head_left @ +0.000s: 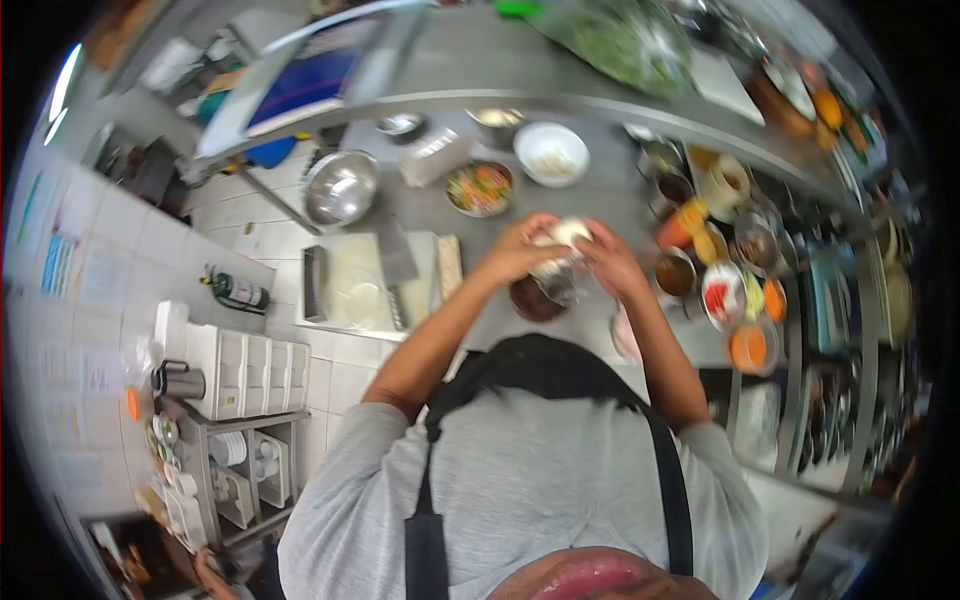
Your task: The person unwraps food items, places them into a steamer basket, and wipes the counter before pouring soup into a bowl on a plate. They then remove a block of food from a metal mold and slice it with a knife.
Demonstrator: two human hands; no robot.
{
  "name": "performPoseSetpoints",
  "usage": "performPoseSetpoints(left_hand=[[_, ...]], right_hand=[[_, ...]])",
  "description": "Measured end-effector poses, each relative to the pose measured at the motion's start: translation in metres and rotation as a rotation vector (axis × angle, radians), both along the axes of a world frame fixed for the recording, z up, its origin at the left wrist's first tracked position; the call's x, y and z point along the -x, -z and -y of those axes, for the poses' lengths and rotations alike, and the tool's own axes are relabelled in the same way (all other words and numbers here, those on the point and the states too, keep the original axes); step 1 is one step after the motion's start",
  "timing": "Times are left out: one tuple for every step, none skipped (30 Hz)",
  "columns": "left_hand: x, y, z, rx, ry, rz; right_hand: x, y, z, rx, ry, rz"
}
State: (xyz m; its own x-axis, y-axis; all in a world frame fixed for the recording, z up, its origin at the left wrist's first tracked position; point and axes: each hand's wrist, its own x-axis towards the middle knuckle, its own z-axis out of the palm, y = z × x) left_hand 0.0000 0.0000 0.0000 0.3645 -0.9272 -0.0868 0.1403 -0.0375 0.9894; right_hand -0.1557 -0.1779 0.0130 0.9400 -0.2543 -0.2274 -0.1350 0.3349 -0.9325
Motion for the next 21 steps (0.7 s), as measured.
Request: performPoseSetpoints(left_hand=[[-0.001,-0.001,-0.003,0.013,-0.128,-0.073],[-0.004,0.004,-0.009,-0.054,-0.188,-0.111],[0.018,-0.006,0.027,0.037,-0.230,-0.271],[0.014,-0.004,0.015,-0.008,-0.216,-0.247],[0.020,0.004,-0.002,-0.077,-0.192,-0.249],[0.021,0.013,-0.017,-0.077,-0.191,-0.289],[0.025,0.020,-0.015,-0.043,-0.180,-0.336],[0.028,0.016,-0.014,-0.037,-0.244,-0.379],[0.026,0.025,-0.008,-0.016,-0.254,-0.373],[0.021,0.043,-0.003,-0.018,-0.270,-0.287],[0.019,0.054,-0.002,-0.031,-0.280,-0.202],[0.025,0.058,-0.001,0.087,-0.411,0.022],[0.027,0.054,0.000,0.093,-0.381,0.019],[0.029,0.047,-0.003,0.022,-0.427,0.160],[0.031,0.039,-0.003,-0.045,-0.465,0.307],[0.036,0.033,0.002,-0.038,-0.417,0.315],[0.042,0.029,0.003,-0.044,-0.472,0.396],[0.047,0.028,0.003,-0.049,-0.533,0.476],[0.049,0.031,0.002,-0.047,-0.504,0.479],[0.050,0.034,0.000,-0.026,-0.500,0.429],[0.048,0.036,-0.001,-0.004,-0.502,0.381]], right_hand=[[-0.004,0.025,0.001,-0.123,0.062,0.102],[-0.005,0.043,0.003,-0.145,0.083,0.149],[0.020,-0.005,0.047,-0.002,0.096,0.105],[0.014,0.007,0.039,-0.061,0.098,0.145],[0.019,0.022,0.021,-0.138,0.114,0.155],[0.023,0.029,-0.001,-0.298,0.149,0.129],[0.027,0.028,-0.006,-0.421,0.186,0.096],[0.029,0.029,-0.011,-0.408,0.168,0.103],[0.030,0.029,-0.014,-0.394,0.206,0.085],[0.026,0.027,-0.014,-0.382,0.244,0.068],[0.019,0.032,-0.014,-0.375,0.238,0.074],[0.015,0.050,-0.013,-0.219,0.230,0.048],[0.017,0.064,-0.006,-0.059,0.238,0.020],[0.015,0.070,-0.009,0.196,0.250,0.077],[0.014,0.063,-0.015,0.197,0.301,0.078],[0.012,0.051,-0.023,0.445,0.295,0.057],[0.010,0.042,-0.031,0.687,0.278,0.022],[0.009,0.039,-0.037,0.680,0.312,0.011],[0.008,0.036,-0.039,0.756,0.304,0.035],[0.010,0.035,-0.041,0.833,0.289,0.059],[0.014,0.036,-0.037,0.832,0.308,0.052]])
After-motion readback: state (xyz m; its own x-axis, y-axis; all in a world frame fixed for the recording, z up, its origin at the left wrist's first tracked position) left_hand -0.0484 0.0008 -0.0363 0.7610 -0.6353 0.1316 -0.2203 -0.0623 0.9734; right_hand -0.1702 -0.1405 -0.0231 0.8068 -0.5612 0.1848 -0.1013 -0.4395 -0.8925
